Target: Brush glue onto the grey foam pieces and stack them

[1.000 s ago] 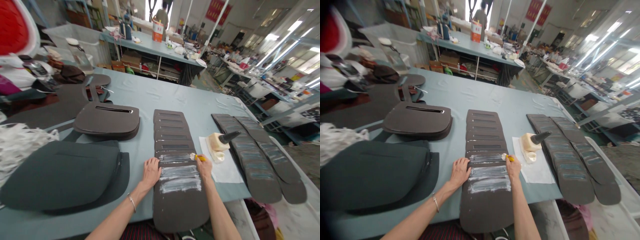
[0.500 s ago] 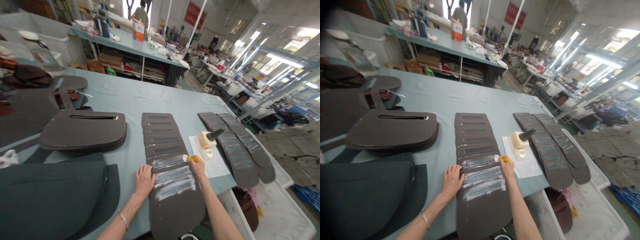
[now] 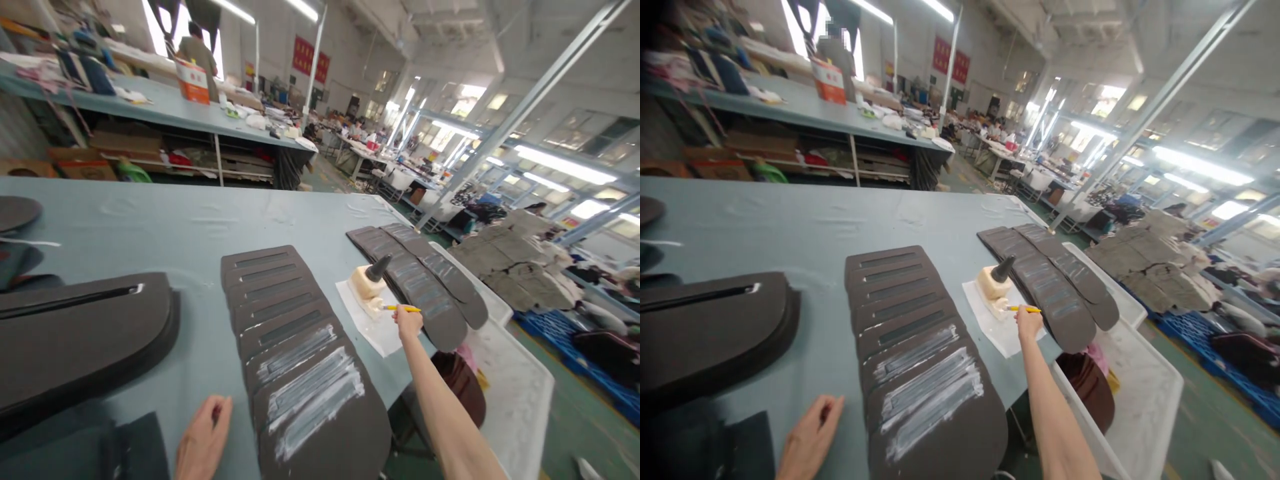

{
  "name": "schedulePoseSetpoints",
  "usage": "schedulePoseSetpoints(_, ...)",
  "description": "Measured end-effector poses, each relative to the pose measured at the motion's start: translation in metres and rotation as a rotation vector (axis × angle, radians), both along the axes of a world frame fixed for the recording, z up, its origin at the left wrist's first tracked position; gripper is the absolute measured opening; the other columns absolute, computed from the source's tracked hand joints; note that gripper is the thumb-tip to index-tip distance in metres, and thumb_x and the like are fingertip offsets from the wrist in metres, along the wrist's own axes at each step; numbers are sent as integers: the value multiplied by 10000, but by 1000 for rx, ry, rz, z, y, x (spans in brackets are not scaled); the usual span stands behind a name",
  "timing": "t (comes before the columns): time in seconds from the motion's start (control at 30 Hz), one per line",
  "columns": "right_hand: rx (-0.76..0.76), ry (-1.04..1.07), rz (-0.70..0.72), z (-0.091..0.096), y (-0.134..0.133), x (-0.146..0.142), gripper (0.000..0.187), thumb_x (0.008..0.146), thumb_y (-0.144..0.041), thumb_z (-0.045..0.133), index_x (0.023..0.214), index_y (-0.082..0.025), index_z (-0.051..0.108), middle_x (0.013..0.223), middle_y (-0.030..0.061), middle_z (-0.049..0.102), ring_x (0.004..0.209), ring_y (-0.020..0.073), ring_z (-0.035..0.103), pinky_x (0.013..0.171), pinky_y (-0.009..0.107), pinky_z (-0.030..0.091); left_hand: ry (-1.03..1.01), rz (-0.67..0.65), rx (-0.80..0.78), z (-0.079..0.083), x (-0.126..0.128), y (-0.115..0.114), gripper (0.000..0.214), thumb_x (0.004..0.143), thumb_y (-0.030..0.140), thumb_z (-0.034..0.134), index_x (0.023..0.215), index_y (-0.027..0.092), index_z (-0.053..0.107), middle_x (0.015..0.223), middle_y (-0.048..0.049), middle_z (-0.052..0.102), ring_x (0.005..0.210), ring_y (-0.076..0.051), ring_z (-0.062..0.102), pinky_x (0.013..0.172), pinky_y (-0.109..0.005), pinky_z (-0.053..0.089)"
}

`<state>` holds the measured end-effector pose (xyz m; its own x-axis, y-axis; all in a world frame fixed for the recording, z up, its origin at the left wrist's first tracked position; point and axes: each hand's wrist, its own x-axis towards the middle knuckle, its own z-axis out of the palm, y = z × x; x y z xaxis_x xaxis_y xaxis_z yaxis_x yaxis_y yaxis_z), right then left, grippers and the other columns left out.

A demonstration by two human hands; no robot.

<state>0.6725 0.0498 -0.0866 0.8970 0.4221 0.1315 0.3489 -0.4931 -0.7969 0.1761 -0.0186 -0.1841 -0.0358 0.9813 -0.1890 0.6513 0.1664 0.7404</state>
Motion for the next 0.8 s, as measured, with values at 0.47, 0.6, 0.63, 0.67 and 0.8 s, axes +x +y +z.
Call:
schedulePoseSetpoints(0.47, 42, 129, 67, -29, -15, 9, 334, 592, -374, 611, 822, -134, 649, 568, 52, 626, 559, 219, 626, 478, 274, 473, -75, 128, -59, 3, 10, -3, 336, 867, 460, 310, 903, 245, 566, 931, -12, 653, 919, -198, 603, 819, -317, 448)
schedulePoseSetpoints(0.6, -39, 82, 268, -26, -14, -39, 336, 626, -403, 612, 841, -148, 652, 585, 48, 620, 567, 211, 609, 511, 280, 458, -31, 101, 158, 11, 22, 21, 254, 859, 397, 394, 961, 207, 527, 908, -47, 600, 907, -209, 567, 858, -371, 444)
schedulePoseSetpoints(0.63, -44, 99, 380, -25, -11, -63, 344, 641, -415, 610, 855, -149, 650, 591, 40, 618, 571, 204, 602, 526, 278, 455, 3, 72, 224, 12, 26, 27, 225, 852, 367, 421, 969, 202, 521, 928, -56, 588, 931, -215, 551, 873, -384, 435)
schedulePoseSetpoints(0.67, -41, 126, 504, -25, -6, -90, 348, 658, -428, 607, 864, -151, 646, 594, 29, 613, 571, 195, 592, 538, 273, 449, 42, 43, 274, 12, 30, 33, 206, 842, 335, 447, 983, 202, 516, 954, -62, 579, 956, -219, 534, 888, -394, 424)
schedulePoseSetpoints(0.8, 16, 227, 933, -28, 13, -208, 320, 733, -456, 578, 861, -169, 633, 614, 2, 590, 555, 152, 536, 538, 246, 405, 185, -22, 320, 15, 43, 50, 252, 787, 240, 535, 1035, 217, 501, 1048, -56, 555, 1034, -227, 479, 909, -404, 395)
